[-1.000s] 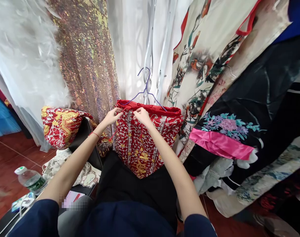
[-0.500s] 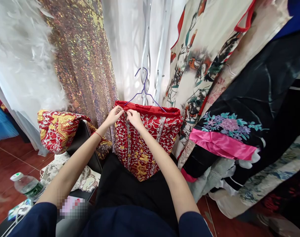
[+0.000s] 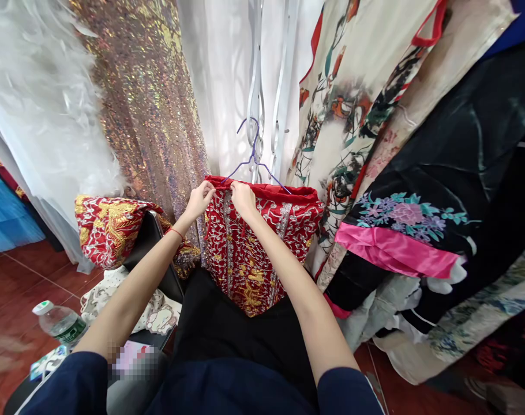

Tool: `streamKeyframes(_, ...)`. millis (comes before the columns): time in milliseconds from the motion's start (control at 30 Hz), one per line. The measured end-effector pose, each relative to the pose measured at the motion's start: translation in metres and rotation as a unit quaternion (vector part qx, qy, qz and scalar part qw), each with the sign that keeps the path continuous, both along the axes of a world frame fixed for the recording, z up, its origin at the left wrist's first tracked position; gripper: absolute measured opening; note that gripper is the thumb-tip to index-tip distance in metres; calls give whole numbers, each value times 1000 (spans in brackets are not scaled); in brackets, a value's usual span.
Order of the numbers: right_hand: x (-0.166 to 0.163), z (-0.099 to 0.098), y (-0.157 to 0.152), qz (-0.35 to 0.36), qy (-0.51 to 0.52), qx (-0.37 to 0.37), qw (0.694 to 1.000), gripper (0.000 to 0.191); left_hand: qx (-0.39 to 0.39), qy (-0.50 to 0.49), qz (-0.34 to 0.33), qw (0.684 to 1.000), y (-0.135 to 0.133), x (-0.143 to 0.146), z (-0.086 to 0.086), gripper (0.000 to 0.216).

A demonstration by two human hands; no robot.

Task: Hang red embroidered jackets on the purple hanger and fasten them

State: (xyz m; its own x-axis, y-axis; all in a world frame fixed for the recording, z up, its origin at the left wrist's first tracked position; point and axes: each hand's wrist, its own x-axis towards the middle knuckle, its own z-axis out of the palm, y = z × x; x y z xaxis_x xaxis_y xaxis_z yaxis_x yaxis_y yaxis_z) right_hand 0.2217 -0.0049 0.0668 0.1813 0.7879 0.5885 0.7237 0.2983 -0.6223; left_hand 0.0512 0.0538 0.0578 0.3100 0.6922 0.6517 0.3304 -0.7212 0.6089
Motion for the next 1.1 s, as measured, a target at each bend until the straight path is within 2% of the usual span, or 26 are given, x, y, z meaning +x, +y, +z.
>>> streamKeyframes(100,3,-2,0,2,4,-1,1000,26,-40,-60,-58,996,-3,-5,2,11)
streamKeyframes(167,7,-2,1,9,6,-10,1000,28,-44,-38,-85,995,-5,-13,4,16)
streamKeyframes(200,9,-1,1,16,6,-16,1000,27,-37,-1,-77,996,-6,-17,5,18)
streamKeyframes(233,10,-1,1,29,4,-23,999,24,-26,41,-48,998,-7,-22,5,18)
streamKeyframes(300,13,1,-1,77,-2,-44,996,18,5,92,62,994,-9,-28,5,19)
streamKeyframes(367,13,4,-6,139,-9,-68,988,12,36,54,163,984,-9,-29,4,19)
streamKeyframes(400,13,6,-8,174,-10,-80,981,11,44,5,180,983,-9,-28,3,21)
streamKeyframes(467,12,9,-13,243,12,-96,965,15,36,-111,138,984,-9,-22,2,26)
streamKeyframes(567,11,12,-15,310,113,-85,940,33,-32,-226,13,973,-8,-15,2,41)
streamKeyframes(633,11,12,-13,308,170,-62,934,40,-98,-206,-60,972,-9,-14,1,48)
streamKeyframes(700,11,11,-10,291,168,-37,941,38,-149,-131,-120,973,-12,-17,2,50)
streamKeyframes(833,10,8,-6,259,-1,43,965,19,-198,-10,-192,961,-18,-23,6,48)
streamKeyframes(933,10,8,-7,235,-156,75,956,17,-220,39,-200,954,-22,-24,11,47)
streamKeyframes(1033,8,11,-12,201,-248,76,945,19,-240,47,-192,950,-26,-24,11,43)
streamKeyframes(1100,4,12,-17,172,-273,73,944,20,-257,9,-181,949,-29,-21,7,42)
